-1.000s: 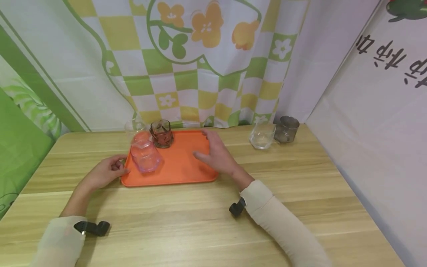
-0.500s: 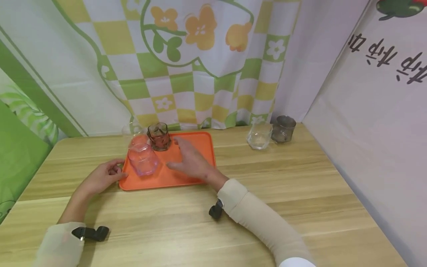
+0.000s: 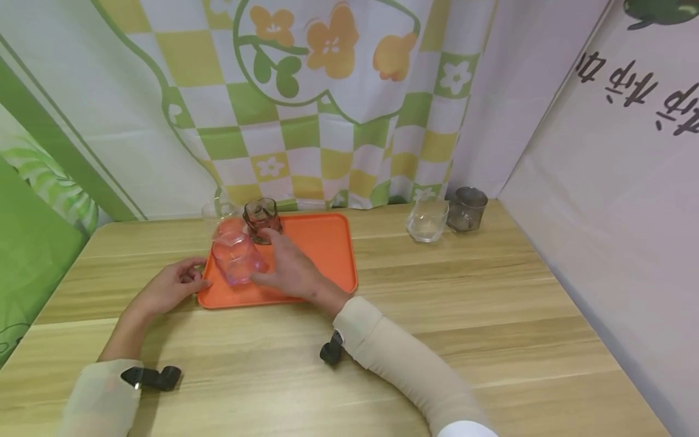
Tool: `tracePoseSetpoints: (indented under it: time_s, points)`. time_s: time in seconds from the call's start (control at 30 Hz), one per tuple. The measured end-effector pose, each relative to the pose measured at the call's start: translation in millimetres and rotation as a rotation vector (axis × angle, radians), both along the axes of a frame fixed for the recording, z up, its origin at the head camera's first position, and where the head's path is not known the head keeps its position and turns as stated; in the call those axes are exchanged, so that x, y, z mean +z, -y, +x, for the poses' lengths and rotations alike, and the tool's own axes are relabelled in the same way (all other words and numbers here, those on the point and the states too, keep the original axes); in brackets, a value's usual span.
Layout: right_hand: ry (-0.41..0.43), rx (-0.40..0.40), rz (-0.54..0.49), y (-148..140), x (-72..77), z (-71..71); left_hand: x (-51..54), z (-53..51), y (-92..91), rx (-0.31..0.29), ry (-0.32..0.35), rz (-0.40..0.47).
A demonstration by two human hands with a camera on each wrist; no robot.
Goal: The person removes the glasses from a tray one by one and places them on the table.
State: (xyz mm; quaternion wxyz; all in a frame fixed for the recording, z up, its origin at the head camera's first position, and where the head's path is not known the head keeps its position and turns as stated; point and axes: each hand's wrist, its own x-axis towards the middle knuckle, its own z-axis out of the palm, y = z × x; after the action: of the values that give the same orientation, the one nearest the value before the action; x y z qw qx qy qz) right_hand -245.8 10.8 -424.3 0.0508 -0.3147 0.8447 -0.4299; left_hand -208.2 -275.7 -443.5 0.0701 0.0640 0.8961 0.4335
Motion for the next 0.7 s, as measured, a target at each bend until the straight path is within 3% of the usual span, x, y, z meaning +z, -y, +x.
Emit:
tracePoseSetpoints:
  time_s: [0.47,0.7]
  points:
    - [0.055,-0.076,0.025,20.5,-0.1,-0.9,0.5,-2.9,-0.7,-0.017,-0.015,0.018]
    - [0.054,-0.027,-0.063,31.6,-5.7,1.7,-1.3,-1.6,2.1,-0.026,-0.006,0.034]
